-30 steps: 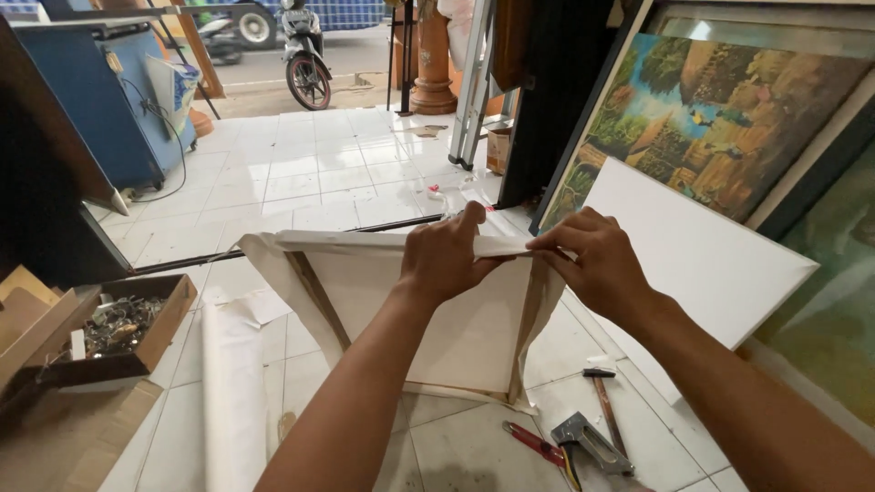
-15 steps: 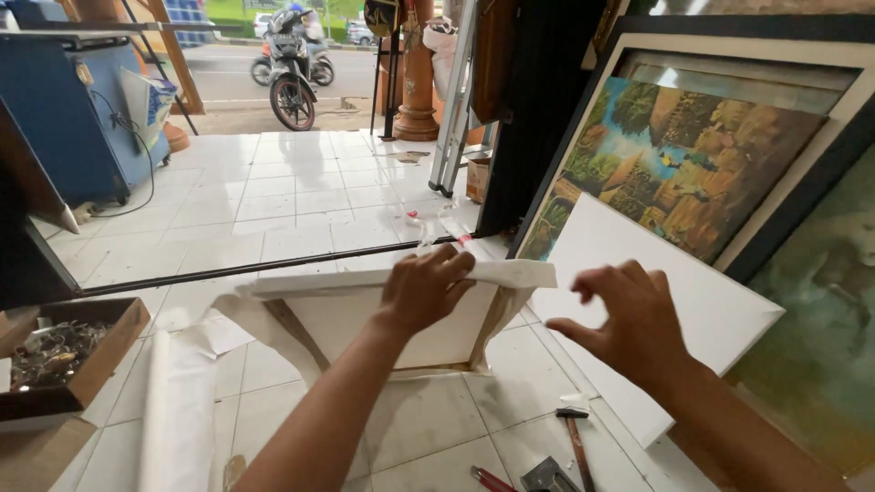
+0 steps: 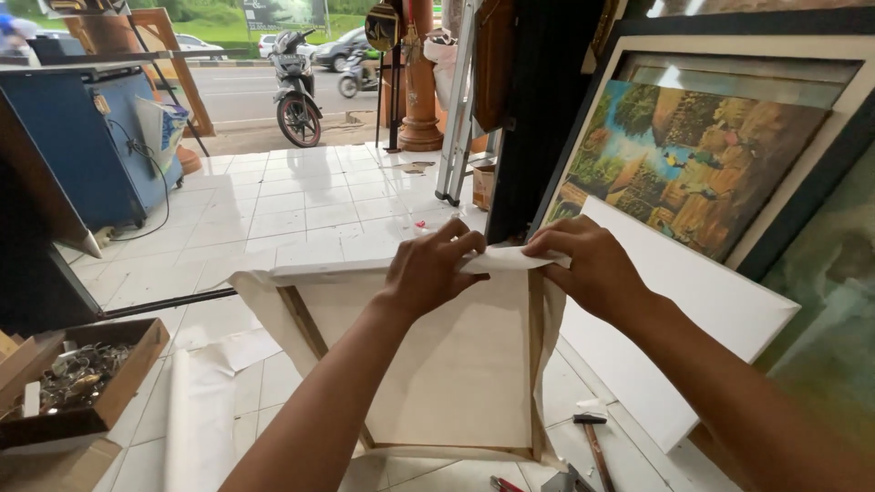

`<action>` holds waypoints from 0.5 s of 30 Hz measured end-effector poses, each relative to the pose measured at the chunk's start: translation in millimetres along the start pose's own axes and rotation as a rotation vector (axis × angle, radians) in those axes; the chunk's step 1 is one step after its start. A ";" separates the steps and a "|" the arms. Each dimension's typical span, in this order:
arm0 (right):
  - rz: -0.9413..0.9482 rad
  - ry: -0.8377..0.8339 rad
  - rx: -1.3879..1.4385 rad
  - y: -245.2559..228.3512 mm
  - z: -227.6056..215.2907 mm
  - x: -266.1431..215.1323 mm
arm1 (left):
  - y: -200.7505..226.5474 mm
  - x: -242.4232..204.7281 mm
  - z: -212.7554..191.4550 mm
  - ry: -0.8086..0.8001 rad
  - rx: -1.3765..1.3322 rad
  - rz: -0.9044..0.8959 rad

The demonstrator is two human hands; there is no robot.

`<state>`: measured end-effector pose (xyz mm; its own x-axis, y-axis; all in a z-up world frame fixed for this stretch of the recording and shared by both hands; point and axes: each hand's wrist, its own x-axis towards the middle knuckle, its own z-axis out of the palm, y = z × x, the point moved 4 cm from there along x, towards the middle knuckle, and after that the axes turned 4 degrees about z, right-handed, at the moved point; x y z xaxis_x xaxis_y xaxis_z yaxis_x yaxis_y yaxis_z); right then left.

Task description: Stretching a white canvas over a wooden frame and securing it with a manual staple gun.

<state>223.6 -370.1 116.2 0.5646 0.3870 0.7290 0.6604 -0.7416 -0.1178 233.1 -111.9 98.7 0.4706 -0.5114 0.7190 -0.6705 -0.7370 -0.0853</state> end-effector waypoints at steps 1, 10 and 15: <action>0.000 0.000 -0.003 -2.4 0.5 -0.8 | -1.7 -0.4 3.2 0.002 -0.002 0.001; -0.055 -0.053 -0.054 -27.6 65.5 1.5 | -22.0 -34.4 -27.2 -0.102 0.180 0.032; -0.174 0.012 -0.253 -86.5 64.3 19.2 | -40.9 -63.4 -56.6 -0.029 0.096 -0.099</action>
<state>209.1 -263.3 97.0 0.4467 0.5151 0.7315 0.6017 -0.7780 0.1805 198.2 -24.3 95.7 0.5492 -0.4455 0.7070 -0.5625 -0.8228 -0.0814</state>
